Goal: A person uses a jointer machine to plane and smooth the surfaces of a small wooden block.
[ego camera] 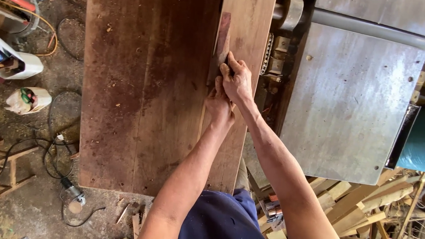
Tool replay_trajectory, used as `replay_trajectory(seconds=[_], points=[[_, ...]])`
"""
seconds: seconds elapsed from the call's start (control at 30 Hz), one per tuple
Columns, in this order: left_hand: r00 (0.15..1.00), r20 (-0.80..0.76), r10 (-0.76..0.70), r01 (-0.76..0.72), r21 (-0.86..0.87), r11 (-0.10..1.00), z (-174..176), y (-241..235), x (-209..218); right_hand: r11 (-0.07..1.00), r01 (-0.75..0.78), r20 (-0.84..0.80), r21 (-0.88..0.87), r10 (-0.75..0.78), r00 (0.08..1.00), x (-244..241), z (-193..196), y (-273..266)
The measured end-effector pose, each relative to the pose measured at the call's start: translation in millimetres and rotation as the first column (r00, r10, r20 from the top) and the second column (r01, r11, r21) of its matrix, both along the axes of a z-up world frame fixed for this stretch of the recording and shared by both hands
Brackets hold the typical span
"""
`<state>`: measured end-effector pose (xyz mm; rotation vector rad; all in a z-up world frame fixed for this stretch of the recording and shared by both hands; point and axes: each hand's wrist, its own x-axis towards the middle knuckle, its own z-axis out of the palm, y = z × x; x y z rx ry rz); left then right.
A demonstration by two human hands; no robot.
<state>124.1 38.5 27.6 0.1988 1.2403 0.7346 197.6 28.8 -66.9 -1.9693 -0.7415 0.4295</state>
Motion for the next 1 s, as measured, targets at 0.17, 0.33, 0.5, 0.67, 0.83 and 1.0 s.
replay_trajectory(seconds=[0.17,0.33,0.5,0.67,0.83,1.0], points=[[1.000,-0.013,-0.001,0.001,-0.002,1.000,-14.4,1.3,6.0,1.000,0.002,0.009,0.001,-0.002,1.000,6.5,-9.9,3.1],[1.000,-0.028,-0.004,0.004,0.008,1.000,-29.6,2.4,10.7,1.000,-0.005,0.012,-0.016,0.005,1.000,13.2,-12.0,9.1],[0.998,0.007,0.065,-0.065,0.032,0.997,-47.2,2.5,17.9,0.999,-0.007,0.028,-0.040,0.008,1.000,20.3,-8.3,14.6],[0.989,0.053,0.138,-0.140,0.049,0.989,-86.7,3.3,29.6,0.999,-0.006,0.007,-0.043,0.006,1.000,28.1,-12.9,20.1],[0.983,0.054,0.174,-0.175,0.019,0.984,-67.7,6.6,36.5,0.998,-0.015,0.018,-0.058,0.016,1.000,34.5,-11.6,24.9],[0.982,0.047,0.182,-0.183,0.013,0.983,-65.4,11.4,41.0,0.999,-0.003,0.025,-0.036,0.004,1.000,38.3,-7.4,28.6]])
